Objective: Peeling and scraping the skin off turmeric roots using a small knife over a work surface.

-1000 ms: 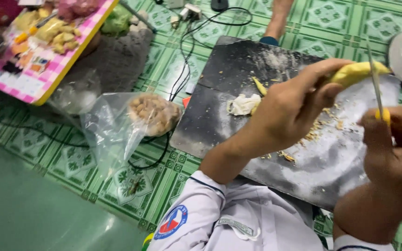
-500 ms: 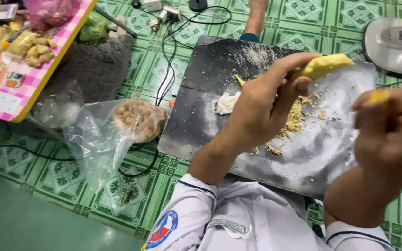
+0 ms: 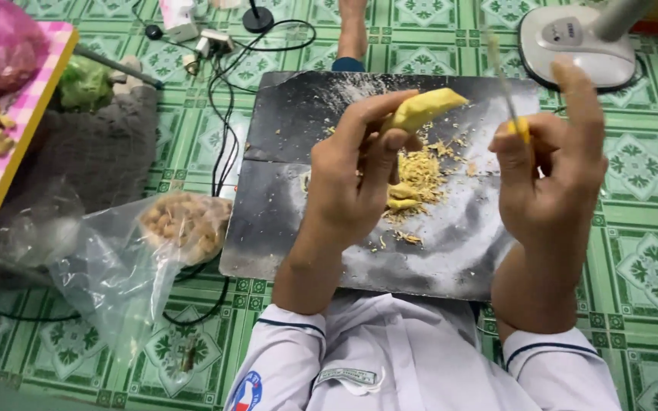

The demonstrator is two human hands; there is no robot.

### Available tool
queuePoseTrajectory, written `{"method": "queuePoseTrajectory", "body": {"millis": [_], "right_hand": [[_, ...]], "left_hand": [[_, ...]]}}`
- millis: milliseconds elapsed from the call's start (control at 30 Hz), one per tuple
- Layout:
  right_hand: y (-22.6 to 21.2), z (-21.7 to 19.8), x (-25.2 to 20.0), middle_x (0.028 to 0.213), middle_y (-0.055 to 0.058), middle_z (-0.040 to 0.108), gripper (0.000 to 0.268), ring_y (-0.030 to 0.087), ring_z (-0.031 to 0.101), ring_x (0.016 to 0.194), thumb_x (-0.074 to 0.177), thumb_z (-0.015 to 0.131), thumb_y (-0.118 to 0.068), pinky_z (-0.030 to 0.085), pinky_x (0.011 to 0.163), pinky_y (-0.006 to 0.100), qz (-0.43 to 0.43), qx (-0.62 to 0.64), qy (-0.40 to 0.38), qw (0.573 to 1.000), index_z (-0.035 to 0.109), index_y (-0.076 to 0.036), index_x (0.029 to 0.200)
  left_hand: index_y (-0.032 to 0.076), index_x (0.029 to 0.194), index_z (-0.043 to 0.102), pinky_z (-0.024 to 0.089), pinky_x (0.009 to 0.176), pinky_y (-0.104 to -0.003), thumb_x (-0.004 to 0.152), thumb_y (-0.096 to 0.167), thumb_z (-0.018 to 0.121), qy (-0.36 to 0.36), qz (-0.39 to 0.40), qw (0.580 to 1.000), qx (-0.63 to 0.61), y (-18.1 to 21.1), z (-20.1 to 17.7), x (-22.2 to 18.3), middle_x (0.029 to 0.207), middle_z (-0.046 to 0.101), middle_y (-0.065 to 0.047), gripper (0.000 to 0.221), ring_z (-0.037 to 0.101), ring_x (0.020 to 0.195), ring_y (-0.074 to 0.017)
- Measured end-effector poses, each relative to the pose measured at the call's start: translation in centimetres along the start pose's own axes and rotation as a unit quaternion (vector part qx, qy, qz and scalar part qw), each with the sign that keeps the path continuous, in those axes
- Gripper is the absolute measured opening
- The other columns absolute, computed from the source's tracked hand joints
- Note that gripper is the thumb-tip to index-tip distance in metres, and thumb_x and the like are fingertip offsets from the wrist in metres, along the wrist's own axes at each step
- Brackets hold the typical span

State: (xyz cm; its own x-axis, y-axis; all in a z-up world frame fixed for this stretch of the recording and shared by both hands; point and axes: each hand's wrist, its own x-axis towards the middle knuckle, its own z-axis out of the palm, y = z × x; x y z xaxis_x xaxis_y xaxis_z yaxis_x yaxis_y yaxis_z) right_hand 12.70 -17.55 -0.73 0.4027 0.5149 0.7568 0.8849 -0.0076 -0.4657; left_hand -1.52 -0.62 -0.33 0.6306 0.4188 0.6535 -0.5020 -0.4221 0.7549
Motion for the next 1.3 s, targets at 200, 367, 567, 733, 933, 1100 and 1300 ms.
{"method": "queuePoseTrajectory", "body": {"millis": [200,367,567,733,933,1100,1300], "right_hand": [[0.6,0.4,-0.7,0.077,0.002,0.066,0.053,0.012,0.033,0.049,0.119,0.057,-0.023,0.023,0.048,0.031,-0.039,0.035,-0.066,0.996,0.030,-0.005,0.162],[1.0,-0.1,-0.5,0.085,0.008,0.069,0.057,0.012,0.037,0.053,0.120,0.058,-0.022,0.026,0.049,0.029,-0.053,0.023,-0.019,0.998,0.028,-0.001,0.165],[0.7,-0.2,-0.4,0.080,0.003,0.065,0.055,0.013,0.036,0.052,0.119,0.058,-0.023,0.024,0.049,0.031,-0.038,0.015,-0.049,0.998,0.030,-0.003,0.162],[1.5,-0.2,-0.8,0.081,0.004,0.067,0.057,0.011,0.029,0.050,0.120,0.057,-0.018,0.020,0.046,0.030,-0.098,0.083,-0.039,0.991,0.026,-0.009,0.167],[1.7,-0.5,-0.4,0.081,0.005,0.064,0.056,0.014,0.036,0.052,0.121,0.061,-0.018,0.026,0.049,0.031,-0.049,-0.026,-0.012,0.998,0.030,0.003,0.163],[1.2,-0.2,-0.7,0.070,-0.002,0.058,0.055,0.012,0.032,0.048,0.118,0.058,-0.017,0.022,0.047,0.033,-0.057,0.062,-0.075,0.994,0.029,-0.004,0.163],[0.9,-0.5,-0.9,0.088,0.006,0.071,0.060,0.009,0.033,0.050,0.117,0.056,-0.021,0.022,0.046,0.027,-0.063,0.124,-0.065,0.988,0.024,-0.008,0.166]], "left_hand": [[0.017,0.142,0.053,0.053,0.055,-0.023,0.114,0.018,0.058,0.005,0.009,1.000,0.013,-1.0,0.4,-0.1,0.104,0.080,-0.003,0.029,0.067,0.068,-0.0087],[0.016,0.133,0.060,0.065,0.069,-0.023,0.106,0.001,0.068,0.044,0.065,0.995,0.069,-1.7,0.5,0.2,0.123,0.072,-0.007,0.031,0.072,0.088,-0.0135],[0.008,0.116,0.070,0.073,0.082,-0.024,0.094,-0.015,0.075,0.051,0.086,0.994,0.047,-1.0,0.5,0.5,0.126,0.070,-0.011,0.033,0.078,0.101,-0.0202],[0.012,0.112,0.074,0.073,0.083,-0.025,0.090,-0.013,0.082,0.085,0.096,0.988,0.086,-0.3,0.6,0.1,0.125,0.073,-0.009,0.034,0.078,0.102,-0.0190],[0.006,0.107,0.076,0.072,0.090,-0.029,0.088,-0.020,0.078,0.091,0.092,0.986,0.106,1.3,0.6,-0.2,0.122,0.073,-0.011,0.032,0.076,0.103,-0.0208],[0.009,0.107,0.077,0.074,0.088,-0.027,0.091,-0.014,0.080,0.090,0.101,0.982,0.134,0.7,0.8,-0.1,0.122,0.073,-0.009,0.028,0.078,0.100,-0.0195],[0.016,0.110,0.076,0.073,0.089,-0.027,0.093,-0.007,0.083,0.078,0.105,0.979,0.155,0.1,0.7,-0.1,0.124,0.075,-0.005,0.030,0.079,0.104,-0.0174]]}}
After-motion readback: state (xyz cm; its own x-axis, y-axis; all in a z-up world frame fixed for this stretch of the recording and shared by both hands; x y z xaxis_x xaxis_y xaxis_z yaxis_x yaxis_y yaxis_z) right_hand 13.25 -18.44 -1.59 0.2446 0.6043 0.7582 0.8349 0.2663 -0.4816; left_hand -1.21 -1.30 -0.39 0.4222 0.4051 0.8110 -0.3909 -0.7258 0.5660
